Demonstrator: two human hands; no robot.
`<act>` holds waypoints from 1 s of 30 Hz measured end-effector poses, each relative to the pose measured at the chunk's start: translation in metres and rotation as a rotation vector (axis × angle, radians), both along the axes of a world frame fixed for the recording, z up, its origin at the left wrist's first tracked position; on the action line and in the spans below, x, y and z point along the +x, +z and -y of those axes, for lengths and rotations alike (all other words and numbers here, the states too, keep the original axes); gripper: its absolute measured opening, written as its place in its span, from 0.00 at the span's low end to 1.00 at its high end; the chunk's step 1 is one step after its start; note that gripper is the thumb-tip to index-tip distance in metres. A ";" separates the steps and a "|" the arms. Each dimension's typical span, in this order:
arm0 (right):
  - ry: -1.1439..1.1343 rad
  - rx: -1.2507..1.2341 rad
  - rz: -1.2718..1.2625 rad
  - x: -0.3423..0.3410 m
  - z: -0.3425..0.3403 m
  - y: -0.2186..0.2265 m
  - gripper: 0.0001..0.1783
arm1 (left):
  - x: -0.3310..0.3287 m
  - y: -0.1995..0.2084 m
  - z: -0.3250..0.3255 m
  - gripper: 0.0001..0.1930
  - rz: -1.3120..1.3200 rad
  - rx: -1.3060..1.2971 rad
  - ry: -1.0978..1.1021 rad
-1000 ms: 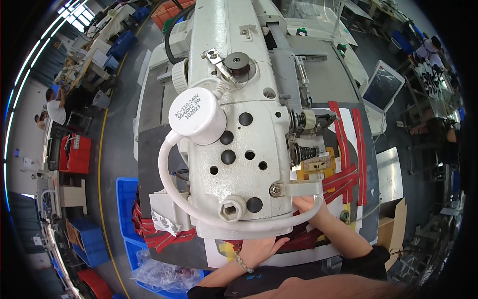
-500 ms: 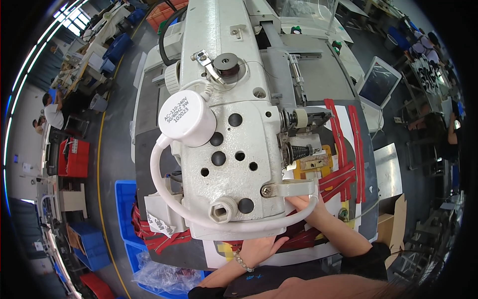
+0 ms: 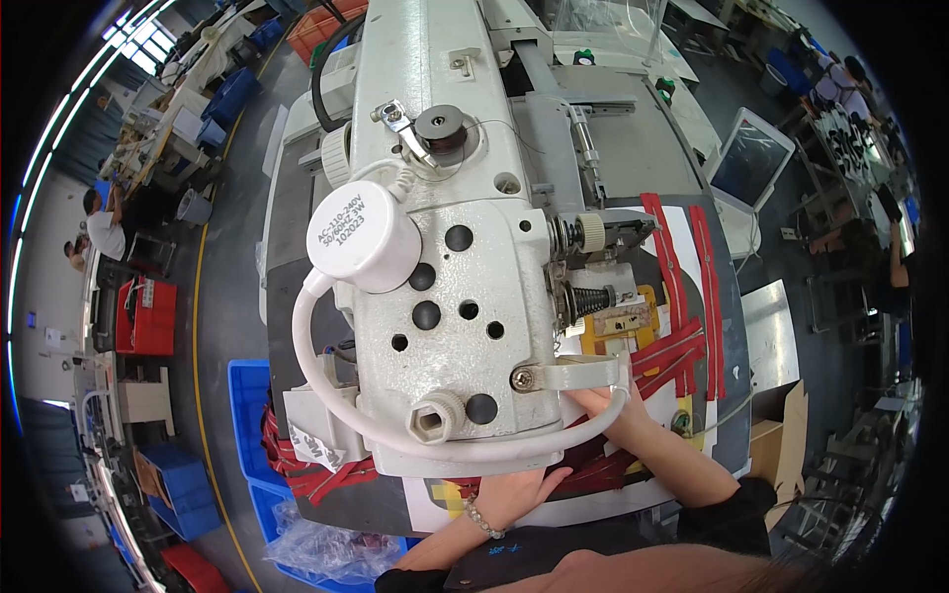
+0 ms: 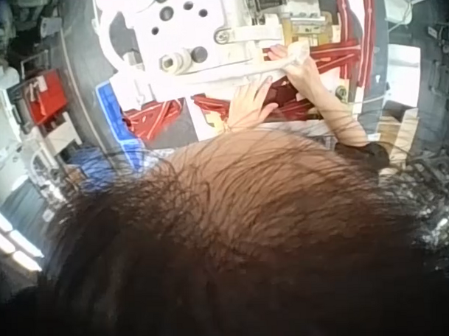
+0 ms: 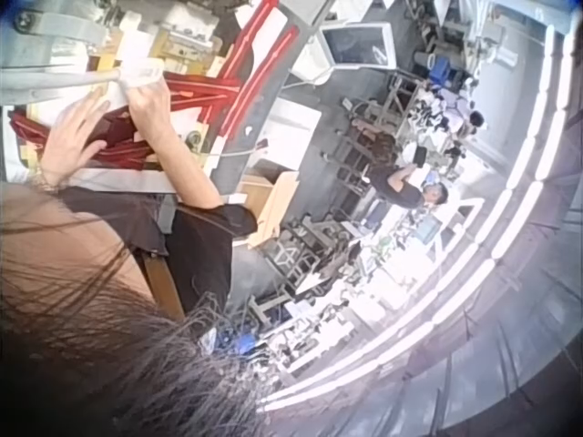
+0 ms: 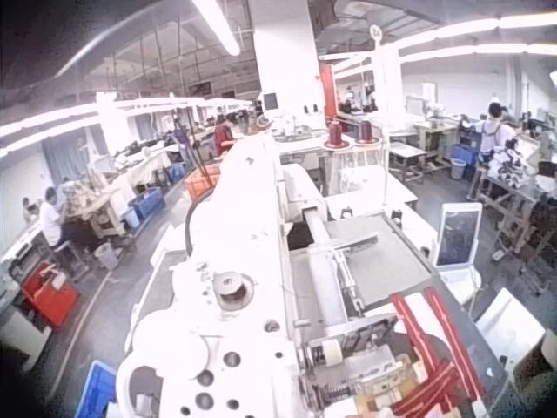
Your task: Placing red leather strips into a production template and using a handheld scanner at an industrial workstation.
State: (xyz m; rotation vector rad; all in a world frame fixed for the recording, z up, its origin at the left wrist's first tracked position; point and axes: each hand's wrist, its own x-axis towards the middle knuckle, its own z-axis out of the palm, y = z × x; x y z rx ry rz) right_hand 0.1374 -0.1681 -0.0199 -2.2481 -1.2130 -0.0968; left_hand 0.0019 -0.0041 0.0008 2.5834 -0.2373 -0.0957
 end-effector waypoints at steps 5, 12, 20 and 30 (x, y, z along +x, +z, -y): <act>0.020 -0.008 0.010 0.002 -0.002 0.007 0.20 | 0.001 0.001 0.000 0.35 0.026 -0.012 0.008; -0.050 0.054 -0.008 -0.001 -0.003 0.004 0.20 | 0.004 0.008 0.000 0.35 0.017 0.071 0.003; -0.051 0.101 -0.101 0.000 -0.002 0.004 0.17 | 0.005 0.003 -0.003 0.35 0.064 0.071 -0.011; 0.025 0.081 -0.010 0.000 0.003 -0.012 0.19 | 0.012 0.015 0.000 0.34 0.029 0.140 -0.052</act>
